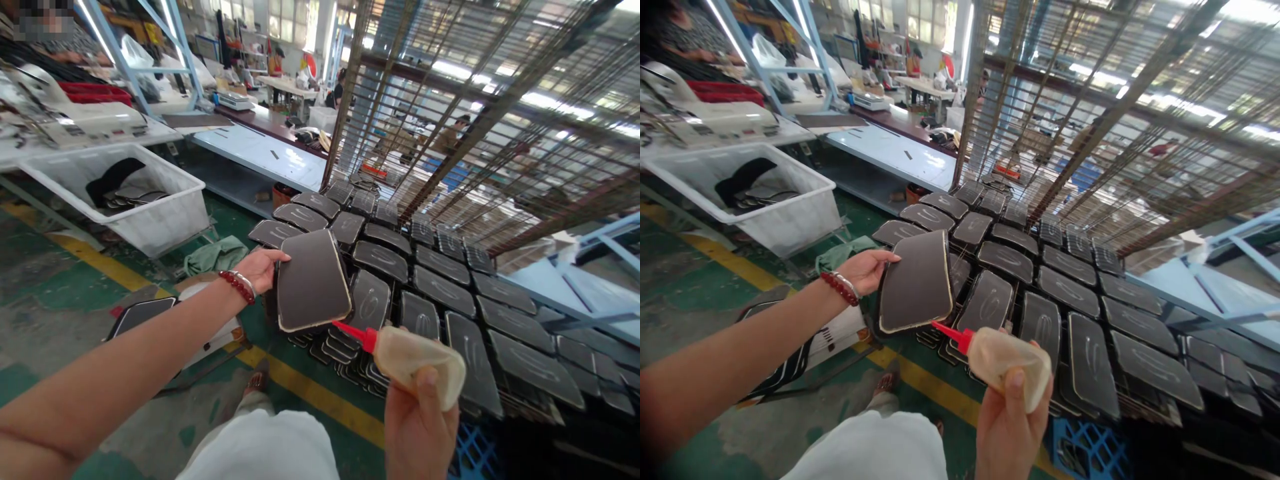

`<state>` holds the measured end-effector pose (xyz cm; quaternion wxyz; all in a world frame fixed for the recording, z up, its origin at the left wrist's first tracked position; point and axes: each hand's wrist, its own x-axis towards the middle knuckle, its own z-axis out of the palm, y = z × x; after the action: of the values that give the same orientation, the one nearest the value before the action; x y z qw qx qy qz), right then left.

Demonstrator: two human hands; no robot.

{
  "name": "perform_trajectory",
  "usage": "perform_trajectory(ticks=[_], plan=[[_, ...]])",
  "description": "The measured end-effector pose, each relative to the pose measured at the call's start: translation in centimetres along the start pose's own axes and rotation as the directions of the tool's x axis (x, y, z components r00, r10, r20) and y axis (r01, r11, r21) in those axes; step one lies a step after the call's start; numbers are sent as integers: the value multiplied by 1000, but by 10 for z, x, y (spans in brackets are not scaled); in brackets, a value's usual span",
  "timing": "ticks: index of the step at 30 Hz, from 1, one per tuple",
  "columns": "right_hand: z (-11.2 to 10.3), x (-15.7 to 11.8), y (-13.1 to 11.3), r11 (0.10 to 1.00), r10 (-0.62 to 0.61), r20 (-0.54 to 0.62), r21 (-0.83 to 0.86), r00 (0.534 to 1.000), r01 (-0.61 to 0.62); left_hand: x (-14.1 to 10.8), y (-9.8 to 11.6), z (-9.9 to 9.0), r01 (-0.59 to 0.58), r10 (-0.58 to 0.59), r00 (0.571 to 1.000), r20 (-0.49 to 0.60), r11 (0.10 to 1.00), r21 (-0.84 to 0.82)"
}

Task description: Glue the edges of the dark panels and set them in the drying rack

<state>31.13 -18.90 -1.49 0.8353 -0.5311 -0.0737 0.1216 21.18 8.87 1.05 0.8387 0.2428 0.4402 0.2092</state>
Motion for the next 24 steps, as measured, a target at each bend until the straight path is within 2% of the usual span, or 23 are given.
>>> perform_trajectory(ticks=[2,4,7,8,10,11,14,16,20,22,24], plan=[[8,-11,8,994,101,15,37,995,-101,-1,-3,2,-6,6,1000,-23,1000,3],[16,-17,10,965,243,71,79,967,-248,0,-8,3,-18,19,1000,-25,1000,18],[25,-4,-2,913,373,151,117,915,-391,0,-18,3,-86,83,996,41,994,74],[27,7,-8,931,325,147,127,934,-343,-1,-23,3,-110,102,991,82,989,101],[28,32,-19,986,131,138,88,982,-144,-3,-34,3,-131,103,980,170,978,161],[28,44,-23,998,44,131,41,990,-50,-5,-40,5,-126,86,974,208,974,187],[28,72,-24,994,-68,160,-69,985,80,-12,-57,10,-81,8,957,291,968,237],[27,79,-18,985,-120,175,-101,977,139,-16,-65,15,-53,-32,945,325,967,250],[22,70,-8,974,-165,193,-121,967,191,-18,-69,23,-49,-47,941,335,961,272],[16,60,-10,978,-111,281,-139,953,154,-15,-67,24,-56,-42,947,318,955,292],[8,51,-17,982,6,401,-176,916,71,-13,-64,23,-64,-34,953,301,948,311]])
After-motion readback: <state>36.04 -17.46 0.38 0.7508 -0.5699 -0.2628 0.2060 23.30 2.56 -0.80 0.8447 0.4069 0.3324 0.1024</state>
